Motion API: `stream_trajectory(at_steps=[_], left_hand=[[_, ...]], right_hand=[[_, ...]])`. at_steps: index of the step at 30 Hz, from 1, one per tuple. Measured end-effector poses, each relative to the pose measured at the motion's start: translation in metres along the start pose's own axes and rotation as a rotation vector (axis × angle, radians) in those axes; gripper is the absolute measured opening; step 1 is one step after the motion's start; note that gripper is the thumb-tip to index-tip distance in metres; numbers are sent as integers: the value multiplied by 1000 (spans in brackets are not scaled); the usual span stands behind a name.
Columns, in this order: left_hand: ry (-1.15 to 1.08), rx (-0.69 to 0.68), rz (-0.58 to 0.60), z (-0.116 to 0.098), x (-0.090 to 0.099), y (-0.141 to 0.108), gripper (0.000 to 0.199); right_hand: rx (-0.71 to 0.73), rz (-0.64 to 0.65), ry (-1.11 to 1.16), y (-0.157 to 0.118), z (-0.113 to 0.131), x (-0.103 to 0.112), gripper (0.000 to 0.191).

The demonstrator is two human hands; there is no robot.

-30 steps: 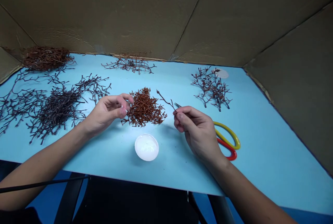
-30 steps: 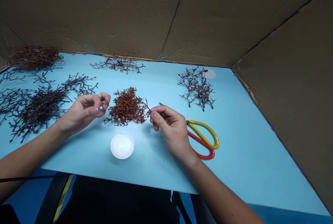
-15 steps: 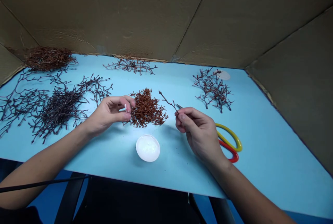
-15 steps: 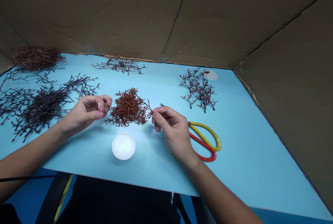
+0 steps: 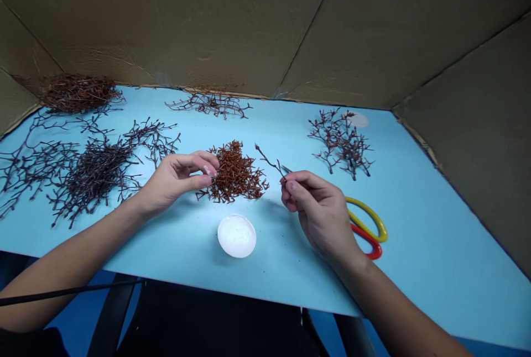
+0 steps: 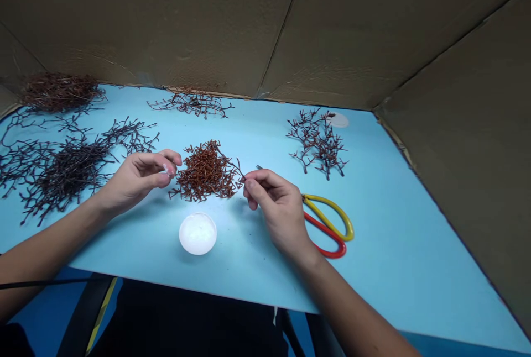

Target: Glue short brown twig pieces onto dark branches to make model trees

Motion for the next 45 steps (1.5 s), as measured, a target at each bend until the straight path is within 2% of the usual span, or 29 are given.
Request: stream_trajectory(at_steps=[5, 7, 9, 10, 13, 16, 18, 20, 22, 23, 25, 27, 30, 31, 32, 34, 36, 38, 40, 41, 42, 45], left_hand=[[28, 4, 25, -1, 1, -1, 45], [66, -17, 16, -2, 2, -1, 39], [78, -36, -3, -2, 3, 0, 17], [70, -38, -9, -1, 3, 0, 14], [23, -12, -5, 1, 2, 0, 20], [-2, 6, 17, 2, 1, -2, 46], [30, -12, 23, 0, 1, -2, 54], [73, -59, 7, -4, 1, -2, 46], [81, -92, -19, -6, 1, -1, 18], [71, -92, -27, -6, 1, -1, 16], [52, -67, -24, -4, 1, -1, 29], [44, -52, -6, -3, 2, -2, 19], [67, -63, 31, -3, 1, -2, 43], [81, -69, 33, -3, 0, -2, 44], [96, -75, 26, -4, 0, -2, 38], [112, -78, -2, -4, 0, -2, 13], [110, -74, -16, -4, 1, -1, 23], [105, -70, 10, -2, 1, -1, 19], [127, -83, 41, -2, 0, -1, 43], [149, -98, 42, -3, 0, -1, 48], [170, -118, 29, -4, 0, -2, 46], [167, -129, -10, -8, -1, -2, 12]], right_hand=[[-1, -1, 10, -1, 0, 0, 20], [-2, 0, 8, -1, 1, 0, 20], [-3, 1, 4, -1, 2, 0, 21], [-4, 2, 1, -1, 2, 0, 21], [-5, 6, -8, 0, 1, -1, 22], [-5, 4, -11, 0, 0, -1, 23], [-5, 2, -11, 0, 0, 0, 23], [-5, 6, -9, 0, 0, -1, 23], [-5, 8, -8, 0, 0, -1, 23], [-5, 8, -8, 0, 0, -1, 23], [-5, 7, -12, 0, 0, -1, 23], [-5, 7, -17, 0, 0, -1, 23], [-3, 7, -10, 0, 1, -1, 22], [-3, 7, -3, 0, 0, -1, 21], [-2, 7, 5, 0, 0, 0, 20], [-2, 8, 16, 0, 0, 0, 19], [0, 10, 18, 0, -1, 0, 19], [2, 15, 17, 0, -2, 0, 19], [5, 20, 18, 0, -3, 0, 18], [5, 21, 19, 0, -3, 0, 18], [6, 20, 19, 0, -3, 1, 18], [6, 19, 15, 0, -3, 1, 19]])
Point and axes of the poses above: each hand's wrist, its own y-axis towards the middle knuckle, its own x-axis out of the back of the hand, z = x × y, the point moved 5 cm from there along y, towards the middle knuckle, and after that the axes turned 3 degrees about -y, right-handed, at the moved point
